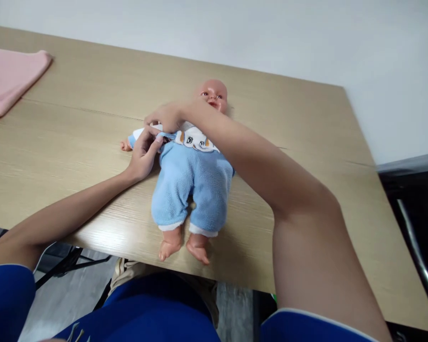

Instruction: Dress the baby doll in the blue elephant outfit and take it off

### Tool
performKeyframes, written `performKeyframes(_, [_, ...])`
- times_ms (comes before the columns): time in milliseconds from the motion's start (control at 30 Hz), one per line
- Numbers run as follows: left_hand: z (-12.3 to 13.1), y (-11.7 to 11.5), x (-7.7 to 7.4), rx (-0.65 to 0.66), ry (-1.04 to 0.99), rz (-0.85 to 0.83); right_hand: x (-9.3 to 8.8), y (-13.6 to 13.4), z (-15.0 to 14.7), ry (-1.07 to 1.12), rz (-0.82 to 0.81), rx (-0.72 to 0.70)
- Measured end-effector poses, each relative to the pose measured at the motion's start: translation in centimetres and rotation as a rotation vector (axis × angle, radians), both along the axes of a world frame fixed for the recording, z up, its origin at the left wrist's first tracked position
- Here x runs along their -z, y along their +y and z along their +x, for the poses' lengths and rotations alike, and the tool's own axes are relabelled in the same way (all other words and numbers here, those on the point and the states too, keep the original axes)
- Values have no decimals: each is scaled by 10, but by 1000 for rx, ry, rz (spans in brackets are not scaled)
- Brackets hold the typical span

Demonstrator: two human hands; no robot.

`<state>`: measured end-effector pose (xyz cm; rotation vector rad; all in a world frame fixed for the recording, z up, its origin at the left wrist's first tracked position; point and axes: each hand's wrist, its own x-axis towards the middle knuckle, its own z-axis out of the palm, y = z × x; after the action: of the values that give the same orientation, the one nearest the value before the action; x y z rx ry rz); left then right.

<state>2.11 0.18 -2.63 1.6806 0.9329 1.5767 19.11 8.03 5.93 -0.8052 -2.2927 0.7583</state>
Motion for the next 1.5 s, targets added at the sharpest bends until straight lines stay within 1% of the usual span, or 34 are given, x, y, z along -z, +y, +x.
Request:
performKeyframes(67, [0,-1,1,-12,13,12,-7,5,2,1,-35,-13])
performKeyframes(133, [0,-2,1,-19,34,45,-13,17,2,-5,-78,-33])
performKeyframes(200, [0,-3,0,-19,69,112,-17,29,-1,-30,-130,-65])
performKeyframes(267, [-1,-7,-2,-25,126,220,-19,38,-4,-64,-187,-106])
performKeyframes(333, [-2,-12,-3,-71,200,323,-19,44,-3,-53,-227,-128])
performKeyframes(400, [-2,-19,-3,-161,263,347,-19,48,1,13,-244,-103])
performKeyframes(467, [-1,-26,-1,-244,271,300,-19,49,9,69,-257,-48])
performKeyframes(533, [0,-29,2,-280,226,256,-18,49,18,89,-268,-21])
performKeyframes(567, [1,-30,3,-290,194,244,-17,49,23,96,-265,-34])
performKeyframes(667, [3,-28,5,-298,92,249,-16,43,34,106,-202,-137])
performKeyframes(733, [5,-26,5,-285,45,248,-18,34,40,69,-111,-181])
performKeyframes(767, [6,-26,4,-271,30,237,-19,28,42,47,-59,-176])
performKeyframes(833, [8,-25,1,-249,3,182,-21,14,49,20,25,-136])
performKeyframes(900, [10,-25,-2,-240,-37,112,-22,-2,57,5,48,-73])
performKeyframes(1033, [13,-20,-7,-265,-115,-30,-21,-28,79,-17,-27,32])
performKeyframes(1133, [11,-13,-6,-277,-132,-107,-17,-37,92,21,-95,75])
performKeyframes(1233, [5,-3,2,-247,-136,-176,-5,-34,95,138,-179,144])
performKeyframes(1367, [-6,13,13,-99,-213,-342,17,-20,90,290,-264,218])
performKeyframes(1433, [-11,19,15,-33,-230,-418,27,-15,90,335,-321,234])
performKeyframes(1500, [-15,23,13,-11,-208,-409,35,-13,91,385,-405,241])
